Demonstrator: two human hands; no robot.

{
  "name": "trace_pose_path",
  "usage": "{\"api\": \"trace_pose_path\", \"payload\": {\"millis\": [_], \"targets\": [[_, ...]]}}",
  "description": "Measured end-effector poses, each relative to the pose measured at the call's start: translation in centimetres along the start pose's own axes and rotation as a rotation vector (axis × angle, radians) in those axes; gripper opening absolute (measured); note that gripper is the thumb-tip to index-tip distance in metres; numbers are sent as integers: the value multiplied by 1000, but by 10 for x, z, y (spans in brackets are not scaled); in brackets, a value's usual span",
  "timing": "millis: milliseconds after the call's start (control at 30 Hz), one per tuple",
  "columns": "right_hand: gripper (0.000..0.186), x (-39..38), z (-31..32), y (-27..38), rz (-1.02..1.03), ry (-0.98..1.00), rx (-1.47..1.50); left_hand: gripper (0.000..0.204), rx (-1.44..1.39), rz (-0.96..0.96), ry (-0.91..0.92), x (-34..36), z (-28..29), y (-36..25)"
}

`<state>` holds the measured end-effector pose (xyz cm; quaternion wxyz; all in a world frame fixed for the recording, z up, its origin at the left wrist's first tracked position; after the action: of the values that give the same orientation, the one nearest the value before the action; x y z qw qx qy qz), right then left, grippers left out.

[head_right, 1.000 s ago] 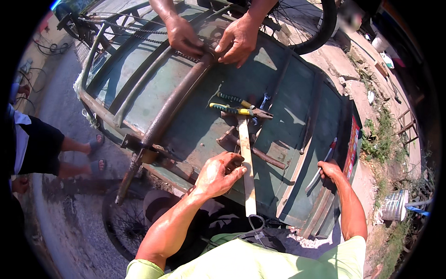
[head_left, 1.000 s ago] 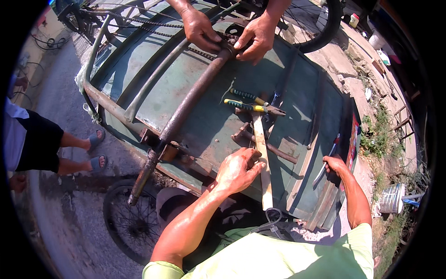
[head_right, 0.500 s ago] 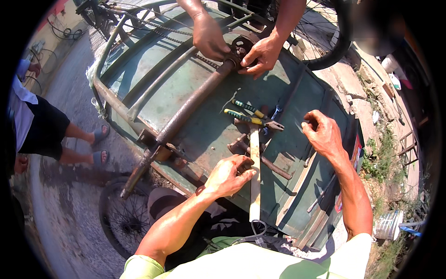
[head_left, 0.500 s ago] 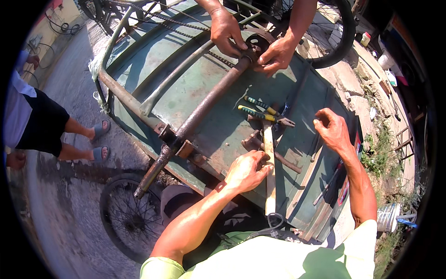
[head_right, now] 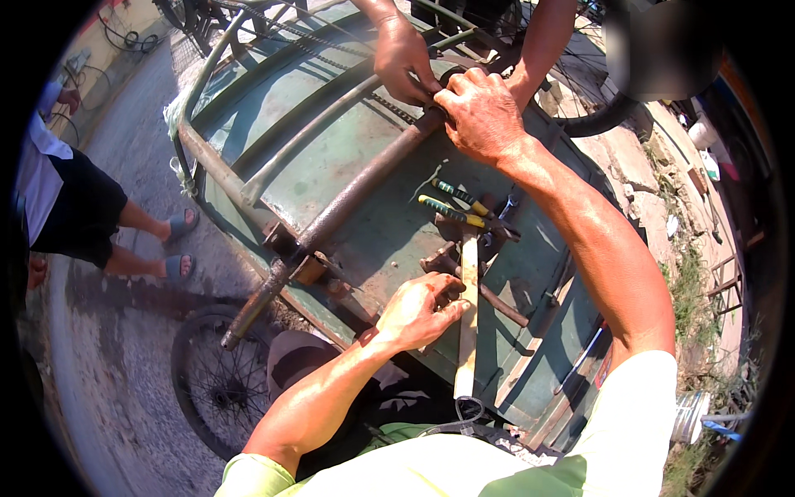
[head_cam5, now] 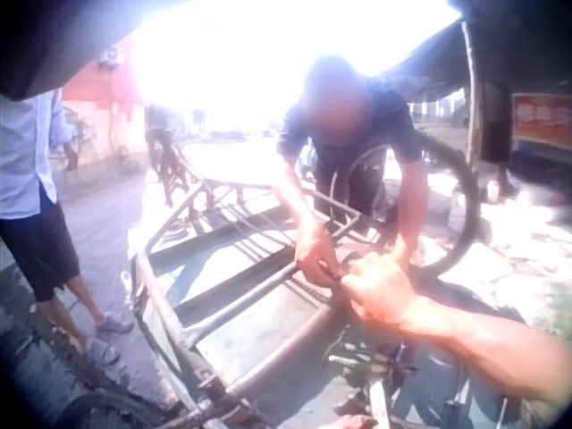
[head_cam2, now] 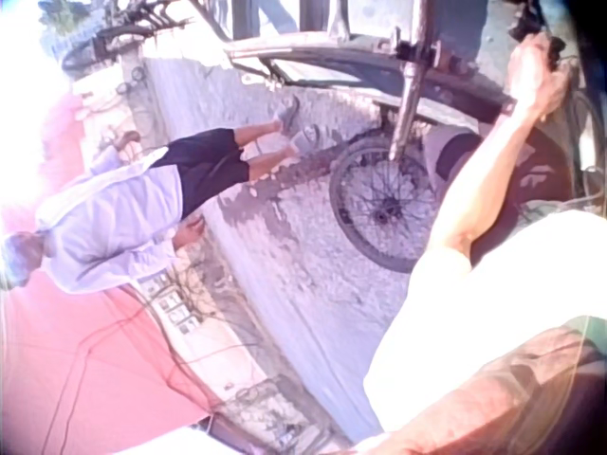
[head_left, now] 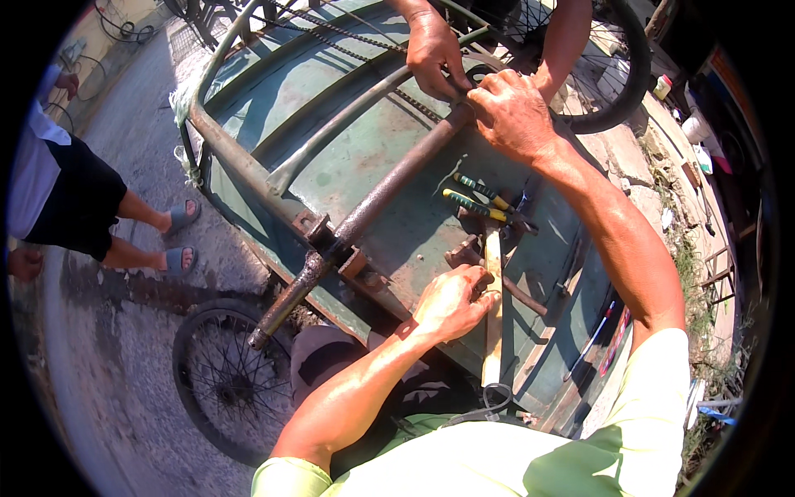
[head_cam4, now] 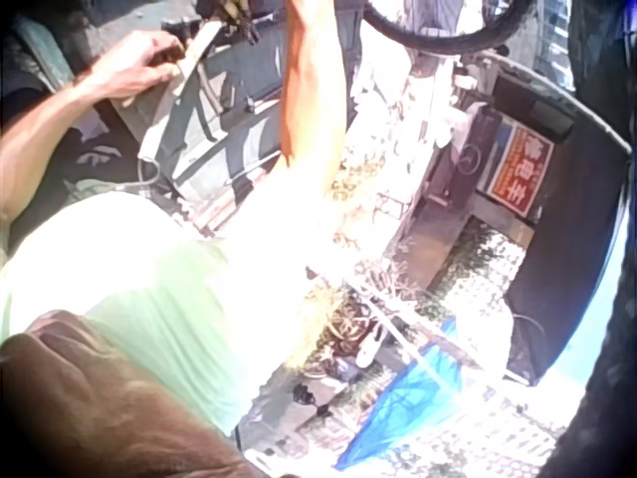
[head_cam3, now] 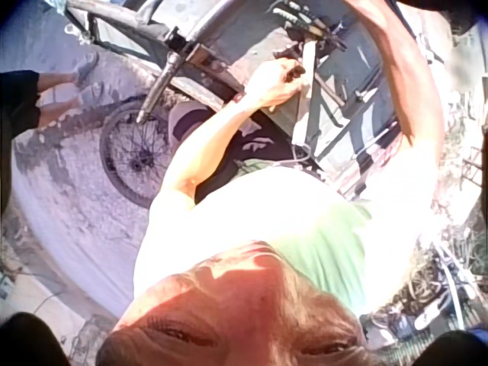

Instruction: The person works on a bicycle chain and sprocket assembly mounted on a green metal frame. They use pliers and a hammer to adjust the chain tension and manipulate the sprocket components. The person repeatedly checks the chain alignment and uses a hammer to tap parts into place.

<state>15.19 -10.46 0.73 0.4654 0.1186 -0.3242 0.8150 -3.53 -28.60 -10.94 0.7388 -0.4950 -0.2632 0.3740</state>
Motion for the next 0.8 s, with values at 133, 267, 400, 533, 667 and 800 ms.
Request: {"api": "trace_pose_path", "payload": {"millis": [133,267,400,533,667,800], "targets": [[35,0,-9,0,1,-10,-70,41,-8,6,1,0,-1,-1],[38,-6,-17,-4,16,-55,-75,42,5,1,12,0,1,-3],[32,-22,-21,-1,-15,-58,-92,42,3,-6,14,1,2,-1],[26,-54,-38,-1,29,-81,-77,41,-4,-22,23,1,0,-4],[39,-60,-33,10,-59,-75,62,40,-5,-8,25,-1,4,-6],[55,-40,-15,17,-165,-155,12,36,-23,-51,12,-1,0,-2]]}}
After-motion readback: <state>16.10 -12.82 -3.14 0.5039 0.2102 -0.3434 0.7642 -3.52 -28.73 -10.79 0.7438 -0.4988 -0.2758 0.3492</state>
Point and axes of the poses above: each hand's wrist, its own x-axis towards the middle knuckle, its own z-axis out of the back of the hand, y = z × x, the point moved 1 cm from there along x, towards the middle knuckle, and after that the axes turned 5 degrees about -x, right-handed, at the moved point
